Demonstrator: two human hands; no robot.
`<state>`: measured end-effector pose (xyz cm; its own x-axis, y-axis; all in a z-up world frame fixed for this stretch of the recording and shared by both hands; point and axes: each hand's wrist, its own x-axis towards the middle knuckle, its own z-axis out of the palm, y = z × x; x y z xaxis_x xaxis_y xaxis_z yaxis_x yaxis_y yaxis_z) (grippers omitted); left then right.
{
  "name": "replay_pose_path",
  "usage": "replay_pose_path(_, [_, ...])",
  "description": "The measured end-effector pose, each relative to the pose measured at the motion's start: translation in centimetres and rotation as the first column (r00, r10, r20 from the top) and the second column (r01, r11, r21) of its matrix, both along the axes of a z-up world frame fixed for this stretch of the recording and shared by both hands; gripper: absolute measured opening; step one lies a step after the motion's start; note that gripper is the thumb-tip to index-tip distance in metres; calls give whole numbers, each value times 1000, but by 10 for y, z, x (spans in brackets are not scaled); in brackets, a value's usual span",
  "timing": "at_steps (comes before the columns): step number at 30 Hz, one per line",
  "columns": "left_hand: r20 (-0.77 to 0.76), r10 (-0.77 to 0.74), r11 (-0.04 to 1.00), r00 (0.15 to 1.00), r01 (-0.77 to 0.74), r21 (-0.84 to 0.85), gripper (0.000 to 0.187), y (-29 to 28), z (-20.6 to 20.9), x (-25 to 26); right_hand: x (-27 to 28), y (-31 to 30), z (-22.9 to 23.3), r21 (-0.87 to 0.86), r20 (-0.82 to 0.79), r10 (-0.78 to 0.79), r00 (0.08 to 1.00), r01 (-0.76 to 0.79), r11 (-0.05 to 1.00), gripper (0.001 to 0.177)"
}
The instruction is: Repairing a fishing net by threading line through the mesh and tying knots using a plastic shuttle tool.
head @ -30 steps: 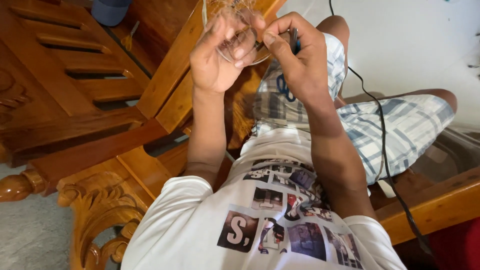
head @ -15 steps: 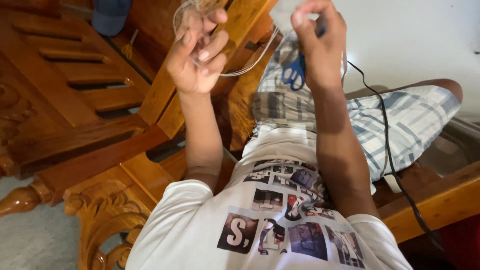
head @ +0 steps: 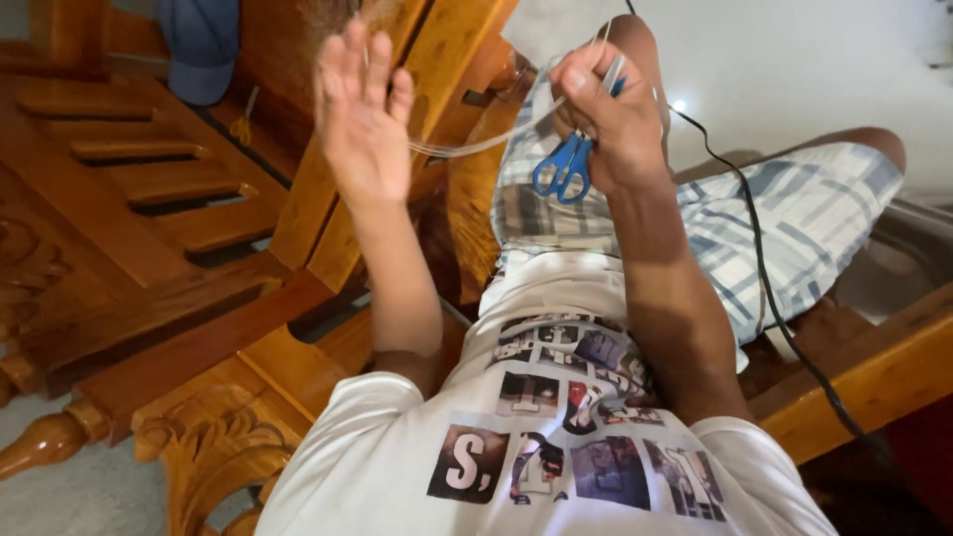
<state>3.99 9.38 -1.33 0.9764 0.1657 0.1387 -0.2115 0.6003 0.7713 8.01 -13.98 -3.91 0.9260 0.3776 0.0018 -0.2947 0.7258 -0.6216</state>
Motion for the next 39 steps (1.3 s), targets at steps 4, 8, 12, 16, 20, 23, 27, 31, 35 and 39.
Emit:
replay_pose_path(4, [-75, 272, 962, 959, -273, 2, 35, -57, -25, -18, -14, -10, 11, -109, 25, -78, 997, 80, 991, 21])
replay_pose_path(8, [-341, 412, 853, 845, -226, 470, 14, -132, -5, -25, -25, -13, 19, -93, 51, -102, 993, 106, 990, 21])
replay_pose_path(12, [-129, -288, 951, 949, 300, 81, 76, -140, 4, -14, -31, -17, 23, -77, 106, -186, 977, 195, 978, 20])
replay_pose_path(16, [-212, -288, 891, 934, 342, 298, 74, -128, 16, 24, -32, -33, 24, -238, 35, -273, 961, 273, 932, 26])
replay_pose_path(20, [-40, -372, 887, 928, 367, 279, 38, -132, 39, 33, -31, -38, 18, -267, 64, -262, 963, 269, 925, 23])
replay_pose_path(23, [-83, -188, 972, 979, 198, 130, 15, -137, 43, 23, -33, -35, 13, -231, 1, -277, 961, 269, 935, 21])
replay_pose_path(27, [-91, -177, 968, 980, 190, 163, 12, -131, 34, 10, -31, -33, 17, -167, -40, -281, 959, 270, 948, 21])
replay_pose_path(31, [-68, -237, 970, 969, 239, 35, 11, -124, 25, 4, -32, -22, 10, -126, -93, -270, 958, 257, 958, 13])
replay_pose_path(35, [-54, -227, 967, 972, 232, 109, 14, -123, 21, 2, -34, -18, 8, -128, -103, -266, 958, 253, 959, 12])
replay_pose_path(39, [40, -110, 994, 993, 109, 14, 6, -120, 5, -3, -38, -15, 7, -127, -29, -199, 980, 193, 973, 11])
